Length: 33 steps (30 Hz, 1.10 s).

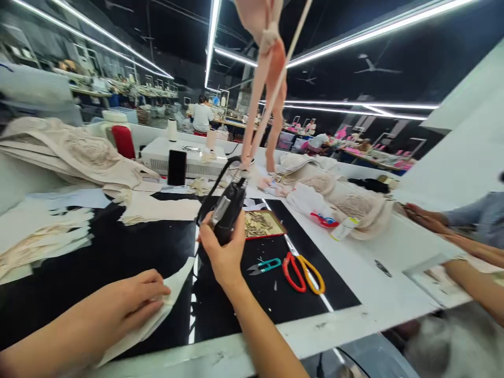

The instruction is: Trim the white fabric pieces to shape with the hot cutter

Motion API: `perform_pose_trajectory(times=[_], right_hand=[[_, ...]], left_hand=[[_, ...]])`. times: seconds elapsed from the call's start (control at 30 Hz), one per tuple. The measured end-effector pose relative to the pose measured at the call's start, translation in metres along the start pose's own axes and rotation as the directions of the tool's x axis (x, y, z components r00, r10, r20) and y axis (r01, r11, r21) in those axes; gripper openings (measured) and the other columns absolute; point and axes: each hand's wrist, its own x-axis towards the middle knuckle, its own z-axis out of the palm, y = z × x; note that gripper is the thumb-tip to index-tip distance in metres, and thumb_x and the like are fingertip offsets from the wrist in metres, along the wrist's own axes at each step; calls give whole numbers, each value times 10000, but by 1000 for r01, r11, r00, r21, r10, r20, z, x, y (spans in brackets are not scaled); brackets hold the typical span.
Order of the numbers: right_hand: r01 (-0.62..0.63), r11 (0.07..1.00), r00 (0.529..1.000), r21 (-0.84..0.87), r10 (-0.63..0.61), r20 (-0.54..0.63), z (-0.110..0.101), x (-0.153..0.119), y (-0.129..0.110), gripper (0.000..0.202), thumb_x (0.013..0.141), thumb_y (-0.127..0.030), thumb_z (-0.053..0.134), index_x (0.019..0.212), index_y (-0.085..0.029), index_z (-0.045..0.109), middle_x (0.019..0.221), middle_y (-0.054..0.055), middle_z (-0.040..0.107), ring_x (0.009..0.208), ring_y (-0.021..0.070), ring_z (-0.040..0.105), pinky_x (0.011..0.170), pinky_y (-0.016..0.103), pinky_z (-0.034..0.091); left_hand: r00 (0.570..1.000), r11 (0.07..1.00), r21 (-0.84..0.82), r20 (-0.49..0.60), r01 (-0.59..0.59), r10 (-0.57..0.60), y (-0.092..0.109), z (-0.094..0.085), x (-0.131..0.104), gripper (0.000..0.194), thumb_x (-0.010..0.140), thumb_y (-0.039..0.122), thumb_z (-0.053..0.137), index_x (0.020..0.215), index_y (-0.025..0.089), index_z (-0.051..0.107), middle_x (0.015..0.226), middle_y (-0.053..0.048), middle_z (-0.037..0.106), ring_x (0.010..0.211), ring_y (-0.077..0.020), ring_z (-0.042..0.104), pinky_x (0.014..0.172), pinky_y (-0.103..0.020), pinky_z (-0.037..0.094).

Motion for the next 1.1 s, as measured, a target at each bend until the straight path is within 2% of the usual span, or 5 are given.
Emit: perform_pose_trajectory(times=[0.13,0.27,0.4,0.67,1.1], right_hand=[[-9,997,1000,78,9,-2,-1,-2,1,304,879,-261,829,1057,-263,582,872,-68,691,600,91,639,568,233,575],[-5,998,1000,63,3,21,2,-5,-1,269,900,-269,814,1052,-266,591,867,-65,686,606,101,643,561,243,563],[-6,999,1000,52,5,30,5,-6,1,265,911,-261,794,1085,-281,595,880,-69,687,600,103,641,559,252,577],[-66,995,997,76,63,43,18,-8,1,259,880,-272,799,1005,-269,572,862,-57,675,610,116,627,566,269,567],[-60,998,996,17,59,66,24,-11,6,318,881,-304,796,1098,-278,565,865,-56,658,666,131,620,642,297,573]], left_hand=[[990,997,38,121,66,-70,5,-20,23,230,966,124,739,1165,220,678,1165,-30,717,1100,-241,721,954,-368,610],[989,994,-111,146,-15,32,-5,-17,39,433,873,152,885,1203,198,609,1349,-82,675,1381,-280,591,1176,-456,514],[967,978,-207,244,-17,68,-17,-11,47,477,840,236,932,1203,218,624,1434,-91,657,1545,-331,439,1246,-516,449],[924,981,-171,382,90,-19,-22,-21,49,361,869,371,917,1092,244,664,1398,-73,686,1598,-370,350,1326,-697,163],[925,993,-95,380,68,-27,-21,-27,47,366,857,392,924,1040,223,657,1311,-53,692,1463,-337,502,1307,-704,170]])
